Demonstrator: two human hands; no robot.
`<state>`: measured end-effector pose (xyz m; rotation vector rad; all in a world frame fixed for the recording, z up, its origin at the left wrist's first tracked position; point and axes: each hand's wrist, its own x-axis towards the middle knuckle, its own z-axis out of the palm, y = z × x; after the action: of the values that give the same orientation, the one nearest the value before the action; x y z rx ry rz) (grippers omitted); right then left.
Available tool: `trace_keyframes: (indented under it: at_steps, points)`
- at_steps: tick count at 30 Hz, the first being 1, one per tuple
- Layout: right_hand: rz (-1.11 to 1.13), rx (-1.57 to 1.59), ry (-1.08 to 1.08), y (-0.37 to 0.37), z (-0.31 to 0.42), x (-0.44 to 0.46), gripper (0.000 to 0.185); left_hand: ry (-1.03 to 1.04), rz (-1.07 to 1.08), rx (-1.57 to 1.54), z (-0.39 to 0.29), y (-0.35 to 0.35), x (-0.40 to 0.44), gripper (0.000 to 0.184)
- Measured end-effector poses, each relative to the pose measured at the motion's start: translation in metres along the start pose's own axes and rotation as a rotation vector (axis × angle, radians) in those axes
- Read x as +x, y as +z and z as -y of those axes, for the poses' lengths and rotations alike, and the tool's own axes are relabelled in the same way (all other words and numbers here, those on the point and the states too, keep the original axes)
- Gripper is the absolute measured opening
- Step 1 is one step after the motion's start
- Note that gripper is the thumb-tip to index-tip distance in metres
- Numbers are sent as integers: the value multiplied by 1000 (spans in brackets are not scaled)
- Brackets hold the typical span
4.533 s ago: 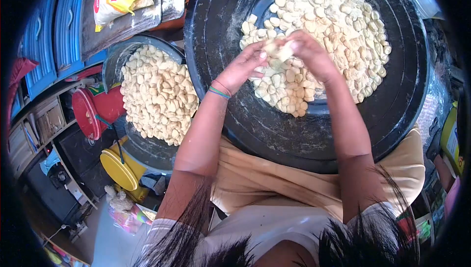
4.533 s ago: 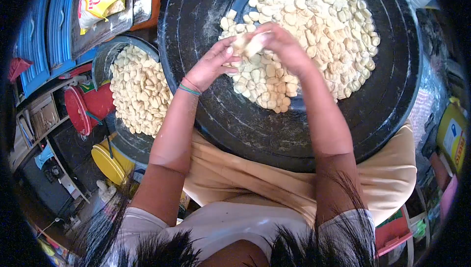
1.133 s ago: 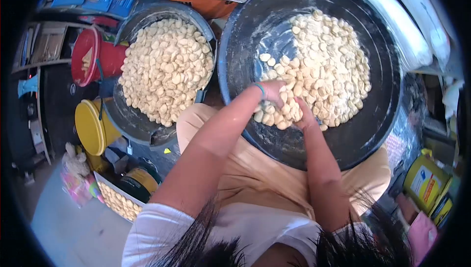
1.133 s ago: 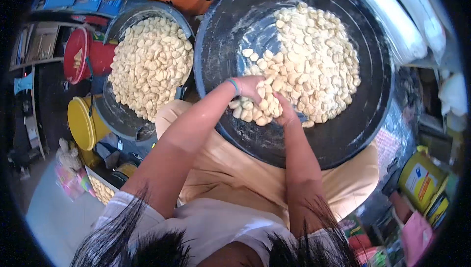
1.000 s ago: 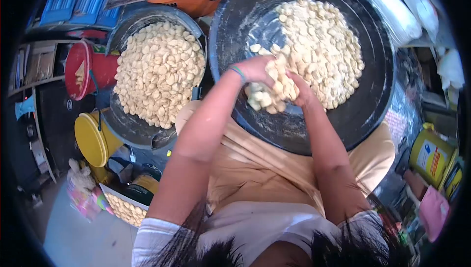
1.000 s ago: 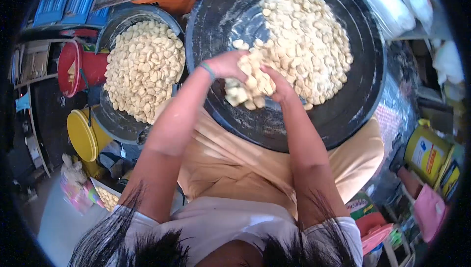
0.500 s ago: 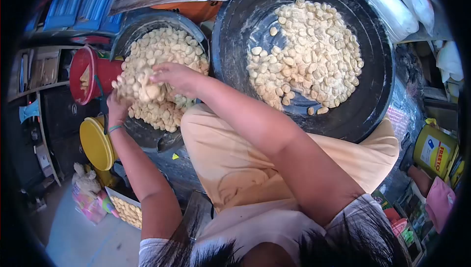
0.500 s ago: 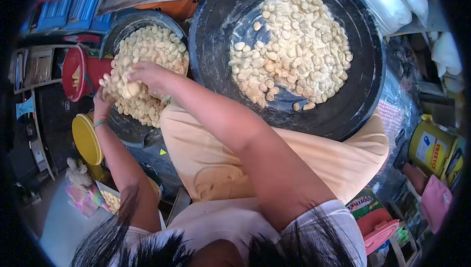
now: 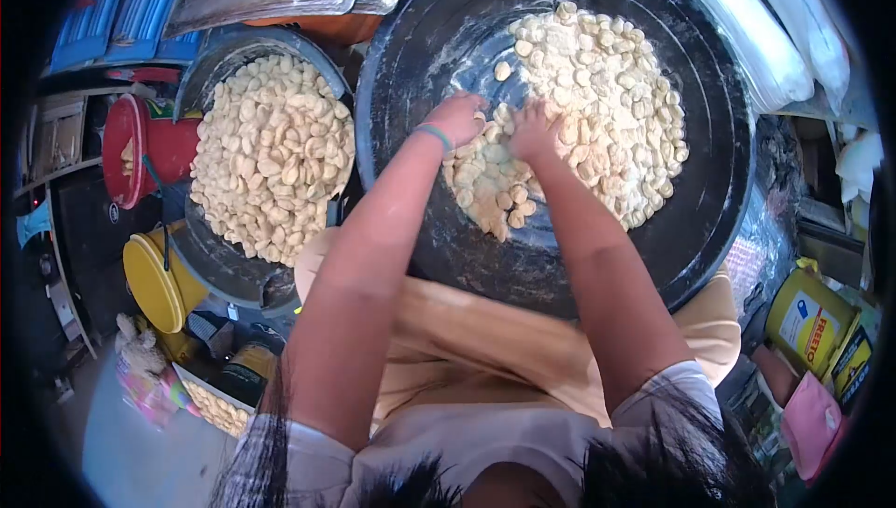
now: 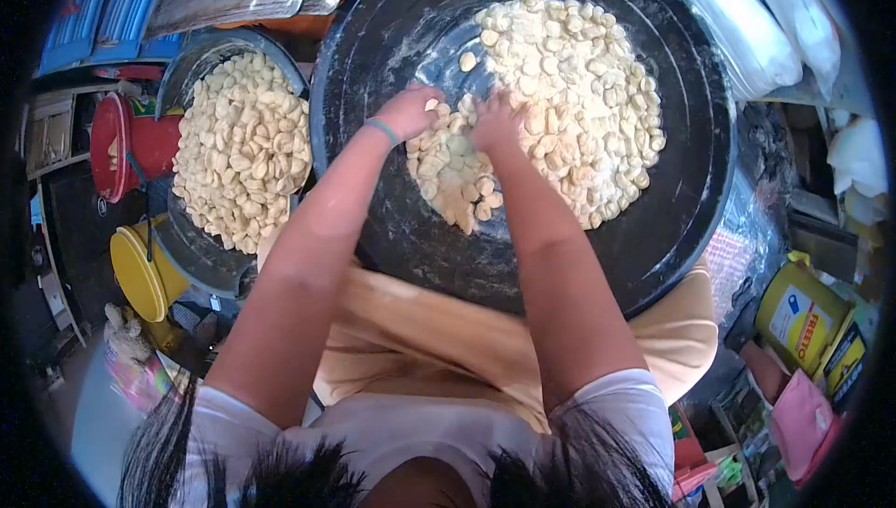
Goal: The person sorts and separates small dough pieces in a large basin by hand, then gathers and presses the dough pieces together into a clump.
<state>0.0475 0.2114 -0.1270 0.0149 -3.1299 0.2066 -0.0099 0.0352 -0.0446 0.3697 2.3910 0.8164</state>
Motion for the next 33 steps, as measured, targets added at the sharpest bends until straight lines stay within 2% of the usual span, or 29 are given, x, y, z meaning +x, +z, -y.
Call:
trace_keyframes:
  at_steps: [2, 4, 5, 8, 9, 12, 13, 16, 17, 20, 21, 24, 25, 26, 28, 29, 30, 31, 33]
  points:
    - [10, 16, -68, 13, -1, -14, 34, -99, 76, 106, 29, 45, 30, 45]
    - [298, 291, -171, -8, -1, -24, 27, -107, 123, 206, 36, 80, 36, 50]
    - [444, 431, -219, -19, -6, -29, 23, -169, 213, 292, 1, 70, 14, 52]
    - [573, 1256, 337, -29, -29, -49, 12, -42, 247, 22, 6, 88, 10, 52]
    - [509, 1408, 352, -28, -36, -48, 13, 163, 183, -64, 7, 88, 8, 49]
    - [331, 1740, 371, -38, -35, -43, 15, -108, 253, -759, -7, 81, -3, 40]
    - [441, 1822, 385, -76, -28, -38, 18, -185, 170, -1004, -32, 69, -16, 31]
    - [416, 1411, 36, -98, -29, -24, 24, -186, 128, -1028, -52, 40, -42, 27]
    - [334, 1373, -8, -110, -30, -22, 21, -162, 117, -1043, -61, 28, -55, 23]
    - [338, 1908, 344, -176, -31, -17, 16, -48, 52, -891, -77, 1, -92, 18]
    - [286, 1848, 295, -192, -33, -18, 13, -25, 19, -851, -90, -11, -109, 14]
    - [194, 1722, 393, -260, -28, -30, 17, -5, -175, -509, -83, -17, -143, 13]
    - [121, 1655, 232, -266, -30, -34, 21, 87, -280, -766, -72, -3, -149, 17]
    - [52, 1588, 72, -266, -34, -38, 26, 90, -256, -907, -78, -5, -163, 24]
    - [138, 1240, -103, -275, -27, -59, 33, -52, -350, -970, -94, -4, -188, 38]
    - [162, 1061, -180, -278, -24, -71, 36, -41, -351, -843, -99, -4, -197, 45]
    - [138, 1088, -183, -273, -22, -82, 34, -36, -345, -717, -104, -2, -206, 52]
    - [115, 1112, -179, -265, -21, -94, 33, 174, -516, -474, -70, 29, -188, 59]
    - [139, 1131, -80, -262, -22, -113, 30, 79, -357, -342, -93, 20, -215, 59]
